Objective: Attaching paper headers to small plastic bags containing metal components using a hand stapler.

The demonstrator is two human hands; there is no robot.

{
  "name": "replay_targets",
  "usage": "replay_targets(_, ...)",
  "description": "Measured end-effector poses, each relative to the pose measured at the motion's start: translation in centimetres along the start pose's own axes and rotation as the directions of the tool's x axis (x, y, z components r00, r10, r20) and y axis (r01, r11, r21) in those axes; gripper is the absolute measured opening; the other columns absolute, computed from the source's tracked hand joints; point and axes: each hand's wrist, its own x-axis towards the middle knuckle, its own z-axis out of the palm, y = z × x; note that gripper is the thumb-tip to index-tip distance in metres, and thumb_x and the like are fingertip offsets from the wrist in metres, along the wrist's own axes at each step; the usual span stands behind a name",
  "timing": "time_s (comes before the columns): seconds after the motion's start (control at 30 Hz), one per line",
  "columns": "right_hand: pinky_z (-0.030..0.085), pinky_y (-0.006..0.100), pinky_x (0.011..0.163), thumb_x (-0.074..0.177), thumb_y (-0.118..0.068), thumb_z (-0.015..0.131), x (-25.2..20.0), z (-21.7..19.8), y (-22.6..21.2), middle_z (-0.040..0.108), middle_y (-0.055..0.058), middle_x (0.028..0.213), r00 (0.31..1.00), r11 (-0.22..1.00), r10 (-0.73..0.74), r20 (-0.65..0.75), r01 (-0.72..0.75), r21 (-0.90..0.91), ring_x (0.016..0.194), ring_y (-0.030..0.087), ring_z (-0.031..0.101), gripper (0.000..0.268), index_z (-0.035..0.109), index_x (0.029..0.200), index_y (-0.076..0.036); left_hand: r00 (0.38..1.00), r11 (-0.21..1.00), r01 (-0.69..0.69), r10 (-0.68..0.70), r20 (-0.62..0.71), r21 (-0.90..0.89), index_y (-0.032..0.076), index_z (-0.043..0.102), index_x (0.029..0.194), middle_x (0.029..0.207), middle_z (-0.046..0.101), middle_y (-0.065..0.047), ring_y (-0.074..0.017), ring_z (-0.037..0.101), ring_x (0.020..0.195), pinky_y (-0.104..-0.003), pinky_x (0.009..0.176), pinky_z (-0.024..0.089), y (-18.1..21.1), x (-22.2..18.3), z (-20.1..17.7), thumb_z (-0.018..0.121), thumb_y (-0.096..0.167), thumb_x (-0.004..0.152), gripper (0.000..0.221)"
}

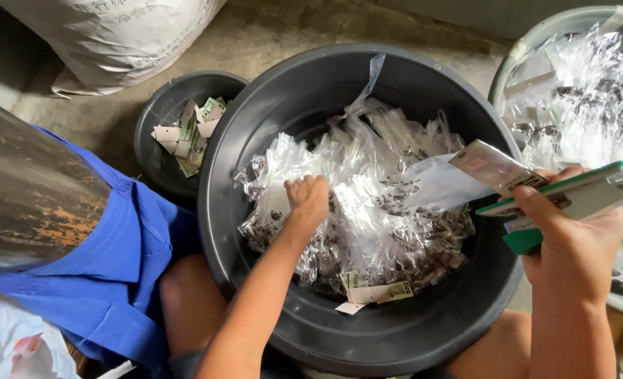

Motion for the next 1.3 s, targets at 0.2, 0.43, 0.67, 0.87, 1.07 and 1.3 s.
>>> replay_targets(0.2,0.053,0.029,0.072,0.092,-0.01,0.078,0.2,-1.0,0.5,0.06,-0.003,0.095,0.999,0.993,-0.045,-0.03,0.042,-0.115,0.083,0.01,0.062,0.022,0.059,0.098,-0.017,0.985,0.944,0.161,-0.171,-0.01,-0.287,0.009,0.062,0.127,0.089,0.065,-0.003,-0.019,0.059,0.084,-0.041,0.106,0.034,-2.8,-0.4,-3.1,0.06,-0.004,0.093,0.036)
replay_targets(0.43,0.056,0.027,0.071,0.09,-0.012,0.079,-0.5,-0.3,-0.4,0.063,-0.004,0.098,0.999,0.996,-0.027,-0.042,0.023,-0.091,0.083,0.008,0.063,0.023,0.059,0.098,-0.019,0.934,0.903,-0.157,0.004,-0.356,-0.401,0.021,0.058,0.083,0.085,0.066,0.0,-0.0255,0.062,0.082,-0.044,0.085,0.045,-1.0,4.8,-3.7,0.063,0.014,0.09,0.01)
replay_targets(0.67,0.058,0.025,0.073,0.09,-0.005,0.075,-0.8,-0.7,-0.6,0.066,0.0,0.105,0.993,0.999,0.015,-0.118,-0.019,-0.041,0.085,0.009,0.066,0.025,0.055,0.099,-0.019,0.913,0.777,-0.214,-0.056,-0.404,-0.592,0.007,0.072,0.109,0.113,0.072,-0.016,-0.037,0.067,0.106,-0.049,0.087,0.052,3.8,13.2,-0.8,0.066,0.035,0.086,0.037)
replay_targets(0.87,0.059,0.03,0.09,0.087,-0.001,0.075,-0.5,-1.3,-0.1,0.064,0.005,0.105,0.997,0.999,-0.024,-0.075,0.026,0.026,0.105,0.015,0.068,0.026,0.057,0.099,-0.016,0.977,0.865,0.019,-0.124,-0.176,-0.502,0.021,0.065,0.087,0.102,0.074,-0.003,-0.028,0.067,0.1,-0.041,0.086,0.042,5.5,11.1,0.9,0.069,0.023,0.084,0.005)
replay_targets(1.07,0.055,0.021,0.056,0.085,-0.007,0.077,-1.2,-0.1,-0.8,0.069,0.004,0.102,0.999,1.0,0.009,-0.047,-0.01,-0.009,0.077,0.011,0.065,0.023,0.059,0.096,-0.015,0.791,0.808,-0.349,-0.017,-0.611,-0.474,0.018,0.049,0.08,0.081,0.062,-0.005,-0.0372,0.061,0.079,-0.05,0.069,0.043,0.6,9.1,-2.2,0.062,0.024,0.081,0.014)
replay_targets(1.3,0.057,0.025,0.08,0.086,-0.007,0.077,-1.3,0.8,1.1,0.069,-0.001,0.1,0.999,0.996,-0.037,0.002,0.037,-0.086,0.09,0.009,0.066,0.018,0.066,0.098,-0.014,0.675,0.914,-0.388,0.196,-0.712,-0.116,0.019,0.053,0.082,0.086,0.061,-0.003,-0.0385,0.058,0.067,-0.049,0.078,0.042,-1.6,1.5,-9.4,0.075,0.024,0.091,0.024)
